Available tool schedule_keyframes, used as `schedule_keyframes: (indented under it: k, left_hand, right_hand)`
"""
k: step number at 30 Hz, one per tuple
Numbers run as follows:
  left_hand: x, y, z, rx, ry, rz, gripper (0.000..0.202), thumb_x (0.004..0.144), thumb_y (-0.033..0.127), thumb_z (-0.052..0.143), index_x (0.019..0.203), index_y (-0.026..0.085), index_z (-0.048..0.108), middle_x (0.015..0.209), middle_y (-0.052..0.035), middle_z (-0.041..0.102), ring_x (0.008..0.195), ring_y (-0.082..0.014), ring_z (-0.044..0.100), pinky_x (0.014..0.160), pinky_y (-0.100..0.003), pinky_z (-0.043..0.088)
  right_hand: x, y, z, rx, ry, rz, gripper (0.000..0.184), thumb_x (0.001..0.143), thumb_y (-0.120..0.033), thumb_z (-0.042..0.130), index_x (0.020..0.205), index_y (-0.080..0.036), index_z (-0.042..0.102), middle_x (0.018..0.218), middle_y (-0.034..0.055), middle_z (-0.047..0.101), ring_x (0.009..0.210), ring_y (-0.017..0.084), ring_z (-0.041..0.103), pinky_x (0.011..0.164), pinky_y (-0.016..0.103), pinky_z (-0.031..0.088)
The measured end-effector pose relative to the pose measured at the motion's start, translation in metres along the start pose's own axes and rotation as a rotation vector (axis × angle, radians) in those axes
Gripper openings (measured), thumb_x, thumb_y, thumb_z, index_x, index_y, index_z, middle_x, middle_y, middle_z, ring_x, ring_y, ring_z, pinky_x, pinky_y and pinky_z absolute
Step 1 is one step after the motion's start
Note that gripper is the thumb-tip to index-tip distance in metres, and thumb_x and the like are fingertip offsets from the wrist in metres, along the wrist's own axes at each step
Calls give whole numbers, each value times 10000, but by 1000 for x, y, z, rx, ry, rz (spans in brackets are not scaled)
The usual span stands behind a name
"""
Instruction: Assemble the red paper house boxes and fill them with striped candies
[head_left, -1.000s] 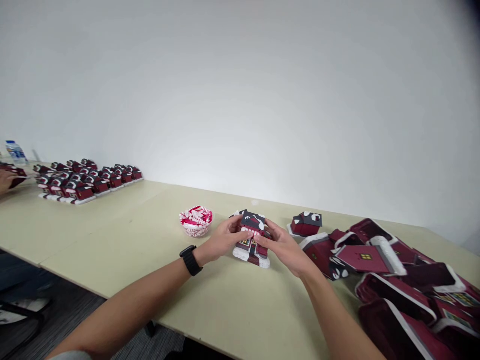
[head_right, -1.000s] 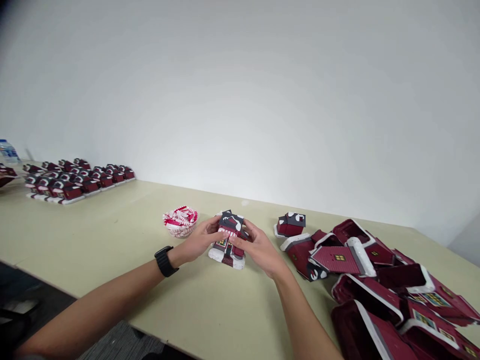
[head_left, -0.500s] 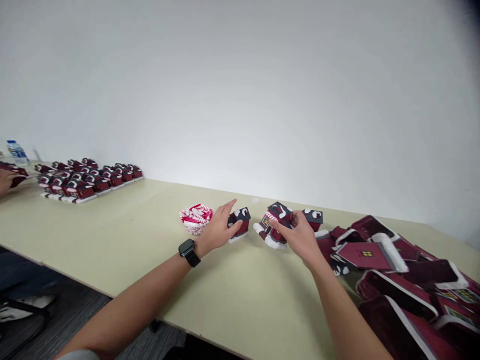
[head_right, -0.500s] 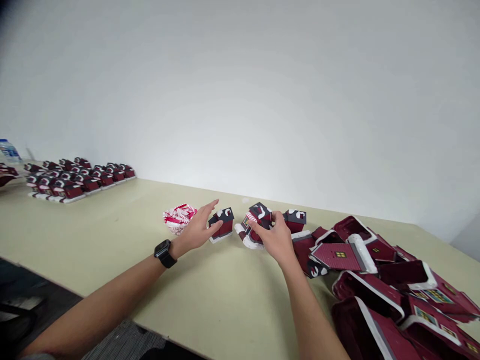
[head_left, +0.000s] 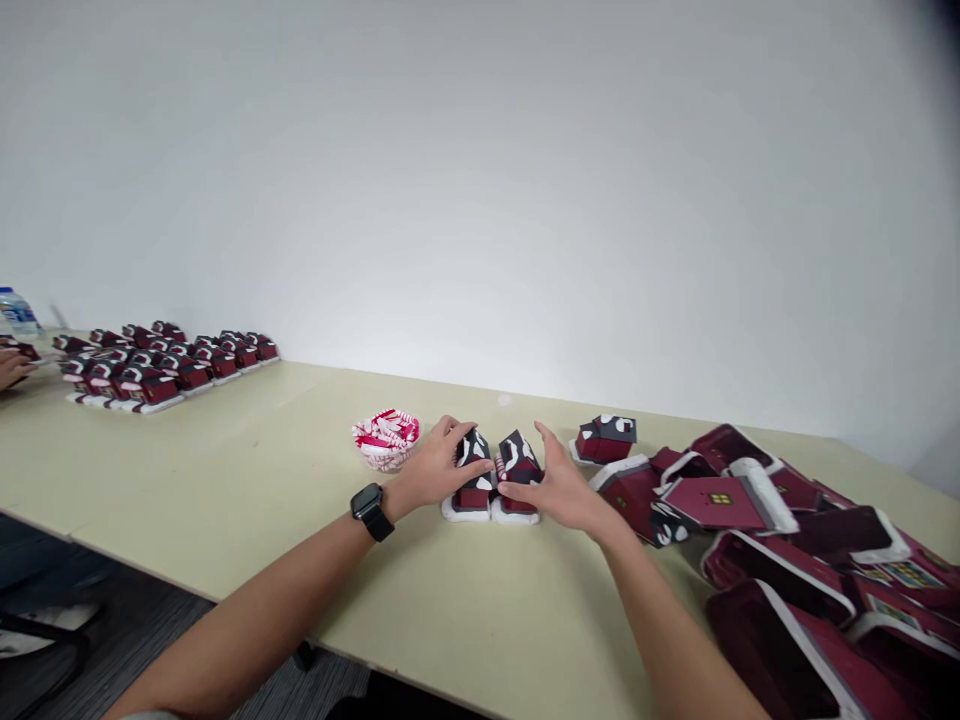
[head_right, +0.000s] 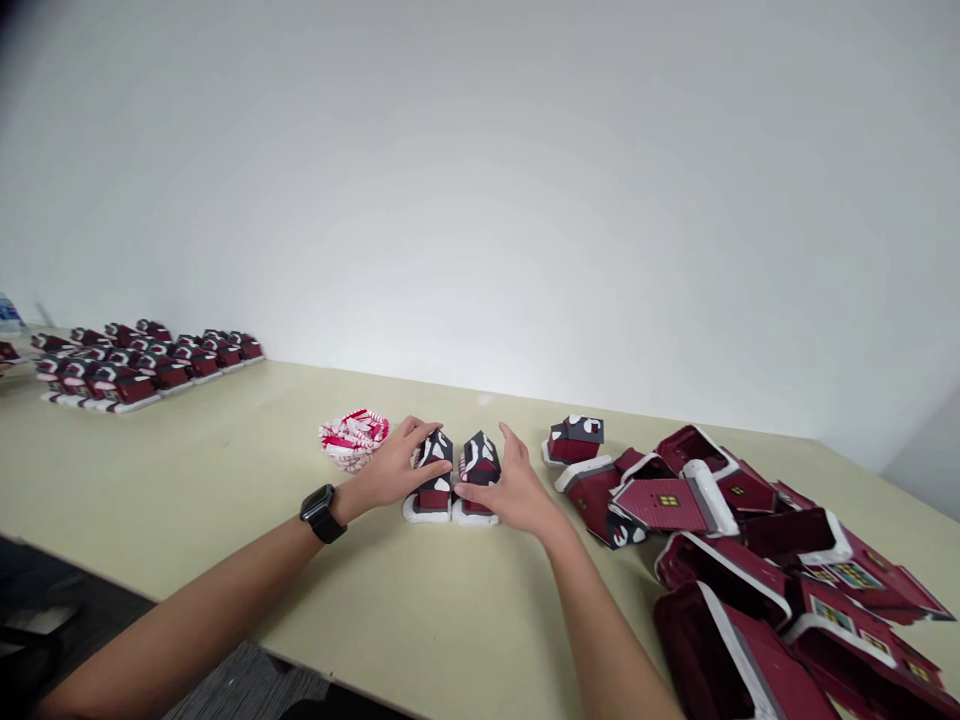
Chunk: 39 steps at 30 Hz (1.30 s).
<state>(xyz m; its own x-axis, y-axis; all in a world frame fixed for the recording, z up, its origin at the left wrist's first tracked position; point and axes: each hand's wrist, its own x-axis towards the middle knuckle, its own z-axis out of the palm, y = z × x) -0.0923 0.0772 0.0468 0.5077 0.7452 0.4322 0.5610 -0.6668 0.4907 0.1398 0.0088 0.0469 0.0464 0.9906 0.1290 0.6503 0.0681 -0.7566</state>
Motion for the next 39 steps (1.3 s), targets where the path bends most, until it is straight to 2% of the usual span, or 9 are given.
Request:
schedule_keyframes:
  k: [3,6,14,18,22,27,31,35,39]
  left_hand:
    - [2,2,-6,-10,-50,11,618,935,672,580,1337,203,584,1229,-117,566,1113,-273,596,1000,-441,500]
    - [0,7,-18,-11,-139,1,592,934,617,604,1354,201,568,1275,-121,566,1115,-267,618,1014,-434,508]
    - [-53,36,-52,89,-142,-43,752,952,637,575,1569,251,383,1605,-116,425,1468,-319,437,1218,-494,388]
    - [-90,45,-53,244,-51,-179,912,814,677,727,1543,216,430,1650,-141,350,1507,-386,345,1213,-570,387]
    - [-122,41,-56,360,64,-212,675,839,540,722,1412,234,537,1592,-123,419,1449,-375,402,1166,-579,440]
    - [-150,26,-74,464,176,-251,493,879,468,643,1307,226,592,1556,-127,440,1432,-370,412,1154,-582,446]
    - [-162,6,-87,511,210,-322,567,850,583,682,1282,224,600,1581,-149,377,1462,-412,356,1165,-636,406]
    - [-170,-4,-90,517,218,-332,774,749,708,748,1334,233,571,1699,-176,139,1548,-520,114,1145,-749,344]
    - [-177,-1,-77,541,226,-333,844,706,631,807,1419,276,527,1724,-156,100,1544,-566,56,1126,-858,219]
  right_hand:
    - [-4,1,-18,207,-231,33,1294,696,-503,871,1672,-224,69,1582,211,416,1149,278,633,963,418,520]
    - [-8,-1,-27,265,-350,49,1219,707,-414,883,1658,-181,157,1257,136,681,913,218,660,836,377,535]
    - [-23,-36,-1,233,-423,-180,723,719,-413,891,1324,-179,570,1176,72,708,996,249,664,869,368,541]
    - [-35,-50,26,379,-543,-177,1145,671,-434,944,1605,-224,317,1383,133,621,1123,284,649,952,424,553]
    - [-45,-53,44,582,-798,-62,1377,685,-455,950,1689,-239,32,1489,189,532,1284,295,583,1015,442,547]
    - [-47,-51,52,591,-784,-84,1174,753,-514,900,1668,-357,181,1717,119,185,1408,284,466,1025,418,546]
    - [-46,-49,48,491,-757,-94,1036,821,-586,819,1654,-351,250,1674,141,295,1404,292,477,1026,432,528]
    - [-46,-47,44,391,-745,-70,990,860,-657,743,1656,-322,257,1476,158,540,1317,286,565,1085,467,466]
    - [-45,-44,46,375,-751,-63,952,874,-693,701,1646,-335,273,1420,139,581,1260,286,605,1100,479,439]
